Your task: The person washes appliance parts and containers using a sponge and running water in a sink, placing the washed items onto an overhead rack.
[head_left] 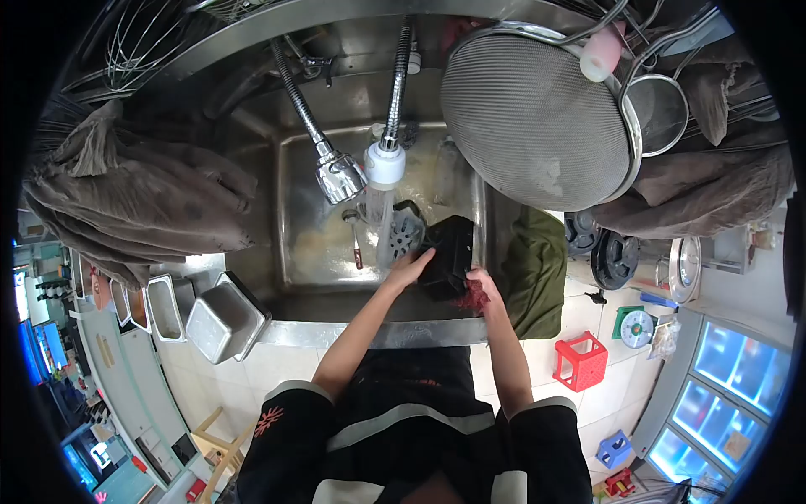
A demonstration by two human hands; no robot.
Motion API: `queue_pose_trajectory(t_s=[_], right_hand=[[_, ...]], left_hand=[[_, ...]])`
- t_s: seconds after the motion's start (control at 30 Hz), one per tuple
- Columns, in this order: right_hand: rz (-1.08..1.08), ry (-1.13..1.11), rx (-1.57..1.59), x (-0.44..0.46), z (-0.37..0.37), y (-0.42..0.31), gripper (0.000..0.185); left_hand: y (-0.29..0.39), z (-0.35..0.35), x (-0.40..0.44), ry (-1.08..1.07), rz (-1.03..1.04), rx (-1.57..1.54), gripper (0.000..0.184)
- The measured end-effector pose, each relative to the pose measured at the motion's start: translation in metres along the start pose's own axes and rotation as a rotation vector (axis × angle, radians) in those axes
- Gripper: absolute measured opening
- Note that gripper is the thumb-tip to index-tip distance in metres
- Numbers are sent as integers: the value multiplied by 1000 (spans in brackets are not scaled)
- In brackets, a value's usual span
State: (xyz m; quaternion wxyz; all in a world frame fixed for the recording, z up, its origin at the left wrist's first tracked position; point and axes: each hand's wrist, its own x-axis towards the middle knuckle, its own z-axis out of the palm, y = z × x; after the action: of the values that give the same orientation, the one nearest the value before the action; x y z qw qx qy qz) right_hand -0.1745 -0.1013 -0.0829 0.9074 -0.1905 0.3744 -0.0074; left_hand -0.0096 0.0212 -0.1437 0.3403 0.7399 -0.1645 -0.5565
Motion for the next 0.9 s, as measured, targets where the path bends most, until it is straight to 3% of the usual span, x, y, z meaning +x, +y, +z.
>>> queue_pose_trajectory(t_s=[0.07, 0.17, 0.2, 0.23, 0.3, 0.33, 0.43, 0.5, 0.53, 0.63, 0.67, 0.7, 0.77, 0.8, 0.87, 0.9], right_hand=[[0, -42, 75, -12, 20, 2, 24], [-212, 0, -547, 13, -19, 18, 27], [-43, -27, -974, -25, 58, -23, 25], [-74, -131, -1253, -24, 72, -29, 23], [-145, -344, -1807, -26, 90, -34, 20], [-316, -215, -1957, -40, 103, -34, 18], [-324, -304, -2187, -45, 113, -43, 16], [-442, -249, -2161, -44, 112, -42, 15], [-503, -221, -2147, -43, 112, -43, 14], [-741, 80, -1691, -51, 115, -54, 14], [-714, 157, -1510, -51, 110, -57, 14], [-877, 191, -1421, -49, 104, -59, 11], [-832, 361, -1258, -49, 94, -57, 11], [-816, 436, -1250, -48, 89, -55, 10], [-727, 453, -928, -32, 65, -36, 12], [-675, 458, -769, -31, 66, -30, 13]], left_hand=[[66, -6, -43, 150, 124, 91, 81], [114, -21, -77, 258, 227, 185, 86], [100, -27, -57, 189, 203, 70, 92], [121, -46, -72, -48, -91, -184, 93], [123, -75, -80, -158, -243, -483, 90], [116, -85, -77, -220, -291, -475, 81], [88, -99, -59, -384, -386, -425, 61], [75, -104, -51, -460, -387, -357, 52], [71, -109, -47, -395, -446, -402, 38], [58, -129, -51, -193, -284, -536, 35], [55, -131, -50, -52, -279, -614, 36], [55, -136, -47, 91, -303, -628, 38], [96, -142, -77, 193, -180, -558, 60], [97, -143, -73, 279, -111, -511, 58], [92, -143, -67, 447, 18, -416, 53], [91, -143, -69, 571, 73, -224, 50]])
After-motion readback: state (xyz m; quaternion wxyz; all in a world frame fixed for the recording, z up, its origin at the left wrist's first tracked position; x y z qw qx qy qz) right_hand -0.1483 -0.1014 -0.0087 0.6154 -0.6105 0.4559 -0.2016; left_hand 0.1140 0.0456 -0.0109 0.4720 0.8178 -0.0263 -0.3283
